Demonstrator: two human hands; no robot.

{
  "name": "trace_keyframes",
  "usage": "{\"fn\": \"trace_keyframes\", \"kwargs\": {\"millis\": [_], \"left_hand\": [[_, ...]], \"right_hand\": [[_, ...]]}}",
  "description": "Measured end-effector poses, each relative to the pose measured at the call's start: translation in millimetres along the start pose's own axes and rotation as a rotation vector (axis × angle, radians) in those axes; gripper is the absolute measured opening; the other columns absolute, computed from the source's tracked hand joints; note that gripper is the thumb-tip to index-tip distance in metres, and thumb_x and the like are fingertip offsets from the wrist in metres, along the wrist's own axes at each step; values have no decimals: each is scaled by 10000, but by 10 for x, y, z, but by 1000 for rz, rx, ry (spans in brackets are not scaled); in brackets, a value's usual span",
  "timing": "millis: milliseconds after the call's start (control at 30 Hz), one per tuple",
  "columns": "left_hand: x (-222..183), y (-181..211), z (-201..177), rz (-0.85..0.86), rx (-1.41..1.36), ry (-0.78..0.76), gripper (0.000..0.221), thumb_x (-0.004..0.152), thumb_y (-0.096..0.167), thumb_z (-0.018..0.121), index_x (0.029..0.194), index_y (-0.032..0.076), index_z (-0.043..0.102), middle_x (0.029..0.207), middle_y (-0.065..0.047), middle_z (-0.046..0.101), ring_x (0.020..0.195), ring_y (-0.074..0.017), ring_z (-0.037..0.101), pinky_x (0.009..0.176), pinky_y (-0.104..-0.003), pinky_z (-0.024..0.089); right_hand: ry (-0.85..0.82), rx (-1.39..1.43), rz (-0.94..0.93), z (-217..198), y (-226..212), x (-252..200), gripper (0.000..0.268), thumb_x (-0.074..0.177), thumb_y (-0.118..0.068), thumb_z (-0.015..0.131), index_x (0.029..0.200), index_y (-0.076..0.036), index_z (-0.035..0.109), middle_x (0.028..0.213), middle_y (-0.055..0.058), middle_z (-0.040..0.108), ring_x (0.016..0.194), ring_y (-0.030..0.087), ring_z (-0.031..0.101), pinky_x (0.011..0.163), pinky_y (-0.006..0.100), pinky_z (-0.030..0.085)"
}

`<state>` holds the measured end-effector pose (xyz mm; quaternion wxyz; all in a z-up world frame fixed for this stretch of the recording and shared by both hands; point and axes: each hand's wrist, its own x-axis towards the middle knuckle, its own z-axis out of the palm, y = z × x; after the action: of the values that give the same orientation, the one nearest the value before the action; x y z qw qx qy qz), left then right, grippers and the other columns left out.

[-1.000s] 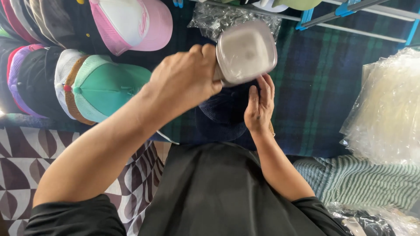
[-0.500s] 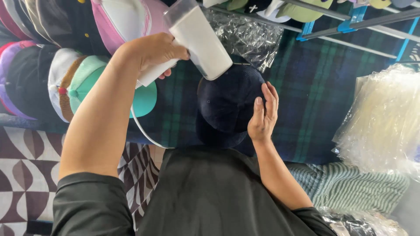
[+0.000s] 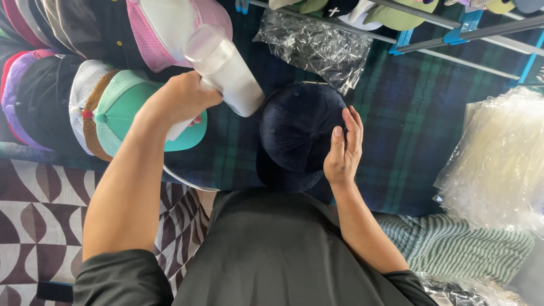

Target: Steaming and brushing a corduroy cap on a wooden form to shape and clean it.

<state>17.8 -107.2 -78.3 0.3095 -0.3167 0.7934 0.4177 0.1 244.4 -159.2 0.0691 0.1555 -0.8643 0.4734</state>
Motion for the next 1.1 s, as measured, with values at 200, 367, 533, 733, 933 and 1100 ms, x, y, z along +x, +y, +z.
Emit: {"fn": "trace_keyframes", "kwargs": {"millis": [200, 367, 533, 733, 933, 1100], "left_hand": [[-786, 337, 176, 524, 117, 230, 508, 903, 285, 739, 1165, -133, 621, 989, -354, 671, 962, -557, 642, 850, -645, 522], [-958, 678, 535, 610, 461, 210, 443, 877, 406, 648, 1081, 15, 600, 875, -147, 638, 690, -388, 732, 607, -492, 620], [-797, 965, 667, 722, 540, 260, 421, 920, 396, 641, 1038, 0, 562, 819, -150, 599, 651, -423, 721, 561, -509, 612], [-421, 1334, 324, 532, 440, 118, 424, 886, 314, 626, 1165, -4, 588, 1015, -198, 708, 895, -446, 697, 682, -547, 565], [-119, 1282, -168, 219, 300, -145, 299, 923, 324, 506, 1025, 64, 613, 743, -103, 636, 643, -244, 674, 606, -414, 539], [99, 868, -211, -72, 23, -268, 475, 924, 333, 578, 1325, 88, 514, 917, -123, 620, 707, -235, 632, 617, -383, 552]], "right_hand": [[-26, -25, 56, -57, -72, -47, 369, 1107, -135, 542, 1465, -45, 550, 1521, 158, 489, 1435, 361, 457, 1160, 477, 433], [-67, -128, 64, -45, -106, -8, 390, 1106, -184, 486, 1475, -71, 535, 1533, 146, 455, 1426, 378, 458, 1136, 529, 446], [-45, -126, -15, 8, 358, -146, 395, 1093, -152, 485, 1473, -72, 562, 1497, 166, 480, 1430, 403, 431, 1138, 513, 419], [-86, -68, 54, -31, -77, -8, 423, 1133, -263, 414, 1491, -50, 488, 1556, 152, 465, 1497, 290, 389, 1231, 434, 400], [-71, -72, 58, -23, -88, 4, 419, 1133, -289, 405, 1472, -65, 511, 1528, 135, 503, 1483, 292, 418, 1213, 443, 423], [-37, 8, 67, -20, -68, -1, 410, 1143, -315, 422, 1471, -91, 524, 1525, 113, 518, 1498, 279, 413, 1235, 448, 414]]}}
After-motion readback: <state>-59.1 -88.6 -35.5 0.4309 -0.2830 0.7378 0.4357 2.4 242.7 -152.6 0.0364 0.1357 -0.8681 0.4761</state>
